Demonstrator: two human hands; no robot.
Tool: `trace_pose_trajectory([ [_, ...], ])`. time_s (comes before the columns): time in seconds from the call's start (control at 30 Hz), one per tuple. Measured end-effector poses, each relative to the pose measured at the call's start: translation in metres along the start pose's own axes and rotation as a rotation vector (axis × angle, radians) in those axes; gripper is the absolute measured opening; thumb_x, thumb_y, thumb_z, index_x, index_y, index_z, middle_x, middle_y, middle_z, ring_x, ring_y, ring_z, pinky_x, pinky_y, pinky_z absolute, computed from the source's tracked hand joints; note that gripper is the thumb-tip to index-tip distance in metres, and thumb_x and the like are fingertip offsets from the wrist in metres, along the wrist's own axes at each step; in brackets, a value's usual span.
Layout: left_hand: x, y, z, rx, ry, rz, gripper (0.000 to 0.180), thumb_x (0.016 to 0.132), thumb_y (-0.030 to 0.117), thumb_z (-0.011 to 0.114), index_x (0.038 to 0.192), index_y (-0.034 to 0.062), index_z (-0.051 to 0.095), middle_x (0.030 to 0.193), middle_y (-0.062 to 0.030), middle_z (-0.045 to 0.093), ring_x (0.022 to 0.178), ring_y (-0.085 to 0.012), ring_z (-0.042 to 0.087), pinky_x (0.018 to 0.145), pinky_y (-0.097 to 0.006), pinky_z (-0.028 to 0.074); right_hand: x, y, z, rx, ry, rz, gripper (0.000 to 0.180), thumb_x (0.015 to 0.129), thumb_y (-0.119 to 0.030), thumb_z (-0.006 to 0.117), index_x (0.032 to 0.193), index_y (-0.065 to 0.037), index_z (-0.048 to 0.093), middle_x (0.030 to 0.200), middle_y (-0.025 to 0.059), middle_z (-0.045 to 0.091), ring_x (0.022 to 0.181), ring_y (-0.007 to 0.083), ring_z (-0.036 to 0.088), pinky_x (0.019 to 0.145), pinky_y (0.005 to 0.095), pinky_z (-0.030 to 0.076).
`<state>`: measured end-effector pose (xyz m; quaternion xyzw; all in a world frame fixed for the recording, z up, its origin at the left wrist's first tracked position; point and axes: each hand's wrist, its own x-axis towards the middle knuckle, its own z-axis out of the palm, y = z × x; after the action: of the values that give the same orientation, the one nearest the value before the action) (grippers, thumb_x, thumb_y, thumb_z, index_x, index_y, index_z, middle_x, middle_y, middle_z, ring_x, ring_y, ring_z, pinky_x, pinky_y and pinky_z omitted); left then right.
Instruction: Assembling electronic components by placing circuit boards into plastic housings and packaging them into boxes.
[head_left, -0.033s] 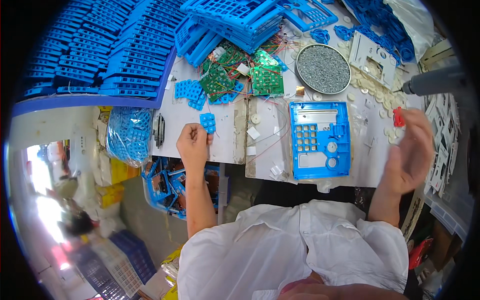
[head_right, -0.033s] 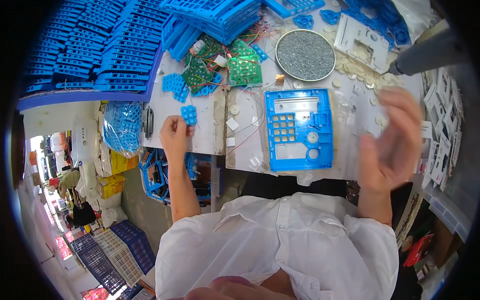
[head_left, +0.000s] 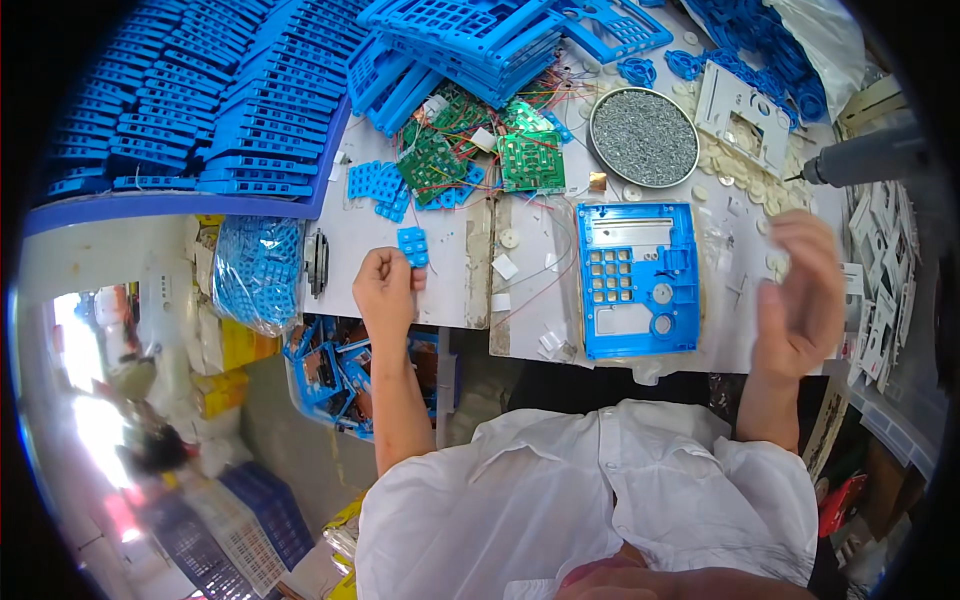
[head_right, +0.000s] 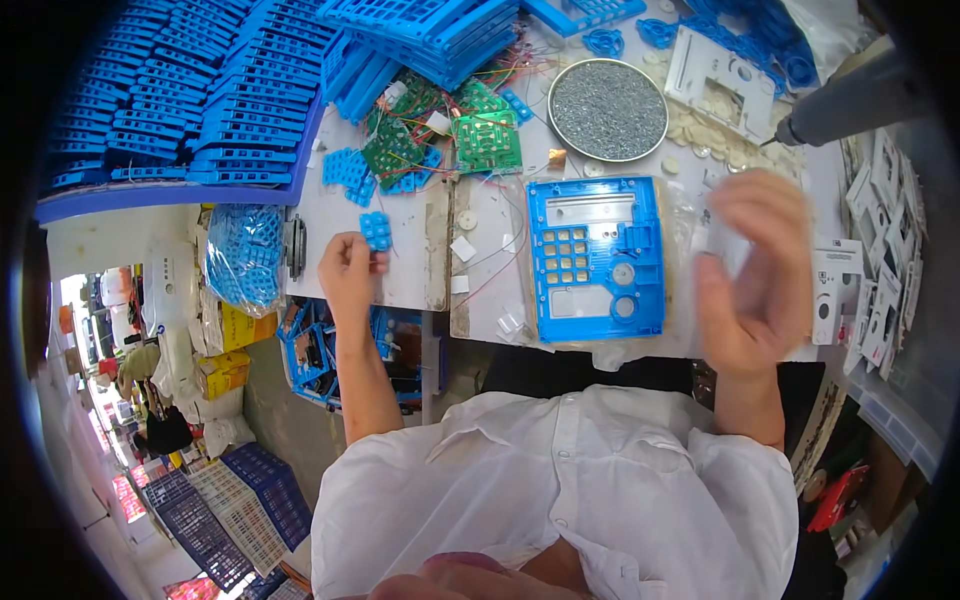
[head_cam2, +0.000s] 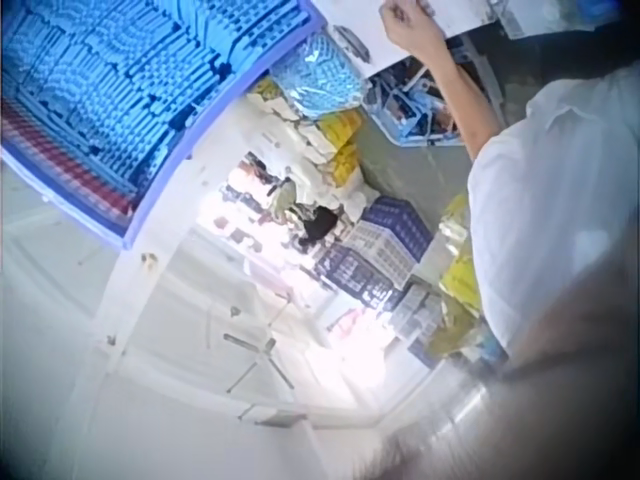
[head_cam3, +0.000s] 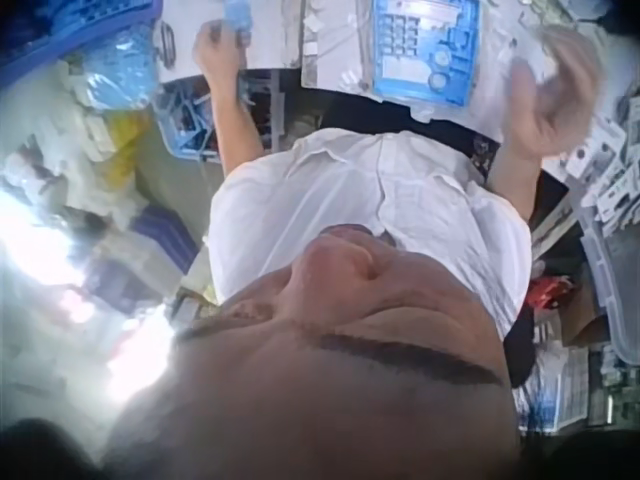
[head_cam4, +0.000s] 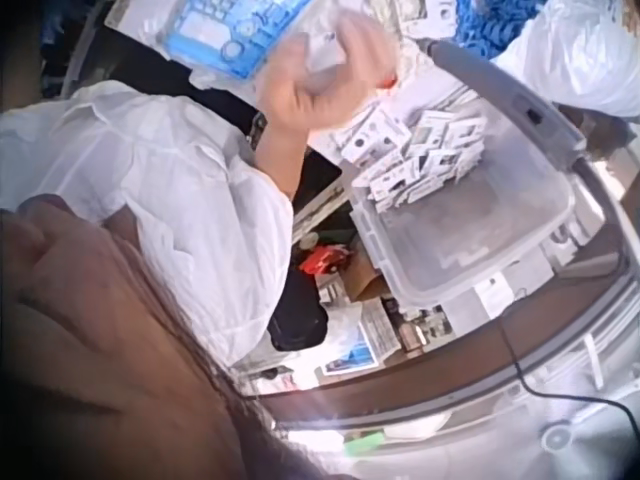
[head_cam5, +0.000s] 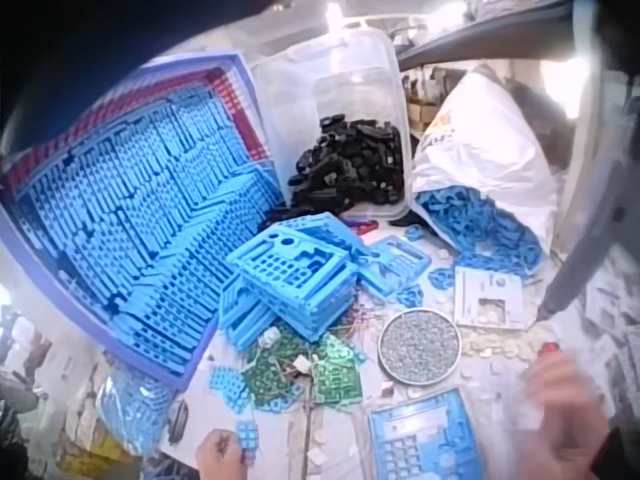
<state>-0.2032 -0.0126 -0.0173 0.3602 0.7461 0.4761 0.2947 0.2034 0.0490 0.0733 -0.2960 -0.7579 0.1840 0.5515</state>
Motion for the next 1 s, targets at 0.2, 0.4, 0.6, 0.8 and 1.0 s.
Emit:
trace_pose_trajectory([
  [0.2, -0.037, 0.047, 0.011, -0.296, -0.220, 0.149, 0.016, 0.103, 0.013, 0.056, 0.102, -0.0021, 0.062, 0.090, -0.0086, 0.068, 0.076, -0.0139, 0.063, 0.068, -0.029, 0.053, 0.015, -0.007, 0.047, 0.786, -0.570, 1.162, 0.030, 0.099, -0.022, 0.064, 0.120, 0.000, 0.063, 0.080, 0.0085, 0.069, 0.062, 0.0089, 0.061, 0.056, 0.0199, 0.046],
  [0.4, -0.085, 0.096, 0.063, 0.181, -0.522, 0.837, 0.017, 0.082, -0.002, 0.063, 0.099, -0.0003, 0.064, 0.100, -0.0166, 0.070, 0.090, -0.0293, 0.067, 0.086, -0.037, 0.053, 0.018, 0.021, 0.074, 0.929, -0.802, 1.238, 0.030, 0.101, -0.024, 0.062, 0.124, -0.005, 0.063, 0.081, 0.0042, 0.068, 0.063, 0.0086, 0.062, 0.052, 0.0206, 0.045],
  [0.6, -0.080, 0.076, 0.093, 0.305, -0.484, 0.695, 0.030, 0.076, 0.006, 0.078, 0.101, 0.0007, 0.063, 0.102, -0.0162, 0.063, 0.093, -0.0300, 0.062, 0.080, -0.039, 0.051, 0.026, 0.044, 0.021, 0.305, -0.466, 0.586, 0.028, 0.091, -0.011, 0.072, 0.118, -0.006, 0.066, 0.097, 0.0023, 0.070, 0.081, 0.0054, 0.064, 0.060, 0.0195, 0.048],
  [0.8, -0.079, 0.051, 0.111, 0.308, -0.525, 0.849, 0.032, 0.073, 0.003, 0.078, 0.103, 0.0011, 0.065, 0.102, -0.0154, 0.061, 0.090, -0.0310, 0.061, 0.076, -0.039, 0.050, 0.019, 0.045, 0.040, 0.202, -0.924, 0.281, 0.027, 0.088, -0.018, 0.074, 0.112, -0.007, 0.069, 0.097, 0.0086, 0.072, 0.084, 0.0256, 0.069, 0.074, 0.0358, 0.054],
  [1.0, -0.086, 0.040, 0.103, 0.166, -0.476, 0.938, 0.027, 0.073, 0.000, 0.073, 0.100, 0.0039, 0.070, 0.099, -0.0153, 0.063, 0.086, -0.0321, 0.061, 0.075, -0.040, 0.049, 0.003, 0.060, 0.080, 0.063, -0.941, 0.115, 0.025, 0.085, -0.021, 0.073, 0.106, -0.010, 0.065, 0.098, 0.0111, 0.071, 0.091, 0.0347, 0.068, 0.078, 0.0455, 0.054],
])
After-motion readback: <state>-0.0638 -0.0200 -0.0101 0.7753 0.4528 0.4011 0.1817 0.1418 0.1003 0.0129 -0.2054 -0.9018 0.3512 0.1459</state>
